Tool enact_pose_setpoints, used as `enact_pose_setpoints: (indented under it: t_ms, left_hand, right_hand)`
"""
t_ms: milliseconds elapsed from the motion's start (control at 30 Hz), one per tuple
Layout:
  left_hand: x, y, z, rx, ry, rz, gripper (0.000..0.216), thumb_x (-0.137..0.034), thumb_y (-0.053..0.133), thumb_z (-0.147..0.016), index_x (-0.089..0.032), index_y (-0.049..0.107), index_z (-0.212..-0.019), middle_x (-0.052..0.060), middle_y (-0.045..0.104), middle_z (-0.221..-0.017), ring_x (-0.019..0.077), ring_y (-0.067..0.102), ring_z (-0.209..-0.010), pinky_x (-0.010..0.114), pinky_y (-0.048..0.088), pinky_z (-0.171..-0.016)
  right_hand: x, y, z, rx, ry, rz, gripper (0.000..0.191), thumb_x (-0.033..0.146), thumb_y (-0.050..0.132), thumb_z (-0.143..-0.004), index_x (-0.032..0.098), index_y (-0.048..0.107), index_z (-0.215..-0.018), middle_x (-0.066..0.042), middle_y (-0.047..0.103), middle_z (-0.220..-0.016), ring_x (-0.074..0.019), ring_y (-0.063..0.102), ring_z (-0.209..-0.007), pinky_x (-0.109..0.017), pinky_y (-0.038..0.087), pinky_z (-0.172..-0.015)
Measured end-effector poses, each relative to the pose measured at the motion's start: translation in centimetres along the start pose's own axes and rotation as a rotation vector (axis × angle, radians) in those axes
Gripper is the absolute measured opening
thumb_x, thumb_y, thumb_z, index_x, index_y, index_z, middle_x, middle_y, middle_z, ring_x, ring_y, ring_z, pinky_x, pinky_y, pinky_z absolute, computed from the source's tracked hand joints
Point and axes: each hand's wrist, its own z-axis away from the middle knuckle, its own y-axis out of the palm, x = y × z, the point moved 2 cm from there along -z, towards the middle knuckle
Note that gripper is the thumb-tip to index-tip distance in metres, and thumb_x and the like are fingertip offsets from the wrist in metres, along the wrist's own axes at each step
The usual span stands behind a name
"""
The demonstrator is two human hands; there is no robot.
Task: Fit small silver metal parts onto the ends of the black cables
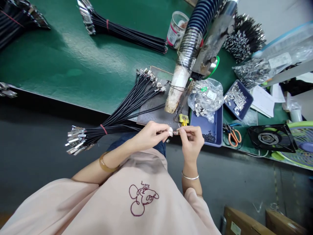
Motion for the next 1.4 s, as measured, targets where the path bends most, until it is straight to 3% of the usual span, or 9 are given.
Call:
enact_pose_setpoints:
  t_ms: [100, 233, 367, 633, 833, 933, 1100, 1233, 1400]
  left_hand:
    - [0.0, -0.3, -0.1, 0.064, -0.130, 0.186, 0.036, -0.024, 0.051, -0.096, -0.014, 0.055, -0.061, -0.001, 0.058, -0.056, 0.0076, 0.050, -0.052, 0.020, 0.039, -0.056]
    - [0.0, -0.1, -0.1, -0.041, -0.190, 0.220, 0.027, -0.025, 0.054, -0.091, -0.014, 0.054, -0.066, -0.002, 0.055, -0.056, 0.0074, 0.049, -0.052, 0.019, 0.039, -0.055]
    - [0.2, 0.4, 0.1, -0.064, -0.162, 0.153, 0.024, -0.024, 0.054, -0.089, -0.014, 0.054, -0.068, -0.004, 0.047, -0.056, 0.0069, 0.043, -0.052, 0.019, 0.034, -0.053]
    - [0.4, 0.7, 0.3, -0.066, -0.069, -0.006, 0.015, -0.017, 0.055, -0.085, -0.014, 0.055, -0.071, -0.009, 0.031, -0.056, 0.0061, 0.028, -0.053, 0.020, 0.026, -0.052]
    - [0.8, 0.7, 0.3, -0.083, -0.029, -0.066, 0.009, -0.019, 0.060, -0.088, -0.013, 0.067, -0.088, -0.004, 0.057, -0.064, 0.0079, 0.047, -0.058, 0.020, 0.037, -0.059]
    - [0.9, 0.8, 0.2, -0.090, 0.056, -0.153, 0.008, -0.017, 0.063, -0.089, -0.015, 0.070, -0.088, 0.002, 0.068, -0.076, 0.0114, 0.057, -0.066, 0.022, 0.042, -0.065]
    - [0.7, 1.1, 0.2, -0.081, 0.128, -0.258, 0.017, -0.016, 0.056, -0.093, -0.016, 0.070, -0.082, 0.004, 0.069, -0.075, 0.0143, 0.061, -0.068, 0.024, 0.043, -0.068]
    - [0.7, 0.7, -0.1, 0.052, -0.043, -0.073, 0.029, -0.020, 0.050, -0.095, -0.015, 0.061, -0.068, 0.000, 0.064, -0.061, 0.0093, 0.051, -0.053, 0.022, 0.038, -0.058]
    - [0.7, -0.2, -0.5, 0.135, -0.237, 0.360, 0.026, -0.028, 0.056, -0.092, -0.014, 0.057, -0.071, 0.000, 0.062, -0.053, 0.0077, 0.051, -0.049, 0.019, 0.039, -0.053]
  right_hand:
    - [-0.4, 0.2, 0.0, 0.060, 0.191, -0.057, 0.017, 0.035, 0.065, -0.091, 0.023, 0.055, -0.085, 0.005, 0.066, -0.069, -0.0106, 0.065, -0.052, -0.023, 0.055, -0.053]
    - [0.7, -0.8, 0.6, -0.101, 0.102, 0.142, 0.016, 0.037, 0.059, -0.094, 0.022, 0.060, -0.088, 0.005, 0.060, -0.062, -0.0082, 0.053, -0.046, -0.022, 0.042, -0.047]
    - [1.6, -0.4, 0.9, 0.113, 0.027, 0.305, 0.017, 0.037, 0.063, -0.092, 0.021, 0.067, -0.089, 0.006, 0.054, -0.059, -0.0072, 0.043, -0.047, -0.022, 0.038, -0.049]
    - [1.3, 0.1, 0.8, 0.256, -0.034, 0.340, 0.020, 0.032, 0.055, -0.095, 0.020, 0.060, -0.080, 0.008, 0.048, -0.056, -0.0058, 0.036, -0.044, -0.021, 0.034, -0.049]
    - [-0.5, -5.9, -1.0, -0.023, 0.194, 0.363, 0.025, 0.043, 0.055, -0.094, 0.020, 0.062, -0.085, 0.004, 0.054, -0.061, -0.0110, 0.049, -0.052, -0.024, 0.038, -0.052]
    - [-2.0, -7.7, -2.6, 0.195, 0.192, 0.546, 0.025, 0.043, 0.060, -0.091, 0.020, 0.068, -0.086, -0.001, 0.065, -0.072, -0.0117, 0.049, -0.055, -0.027, 0.039, -0.058]
    - [-3.8, -7.8, -4.2, 0.471, 0.161, 0.615, 0.017, 0.036, 0.062, -0.088, 0.020, 0.067, -0.083, -0.002, 0.071, -0.081, -0.0118, 0.049, -0.056, -0.028, 0.037, -0.061]
    - [-3.7, -7.5, -4.0, 0.498, 0.157, 0.628, 0.013, 0.032, 0.060, -0.088, 0.021, 0.063, -0.082, 0.000, 0.069, -0.080, -0.0110, 0.047, -0.055, -0.027, 0.036, -0.062]
    - [-3.0, -7.5, -3.3, 0.349, 0.145, 0.653, 0.015, 0.033, 0.057, -0.091, 0.021, 0.060, -0.082, 0.001, 0.064, -0.076, -0.0112, 0.045, -0.055, -0.027, 0.034, -0.061]
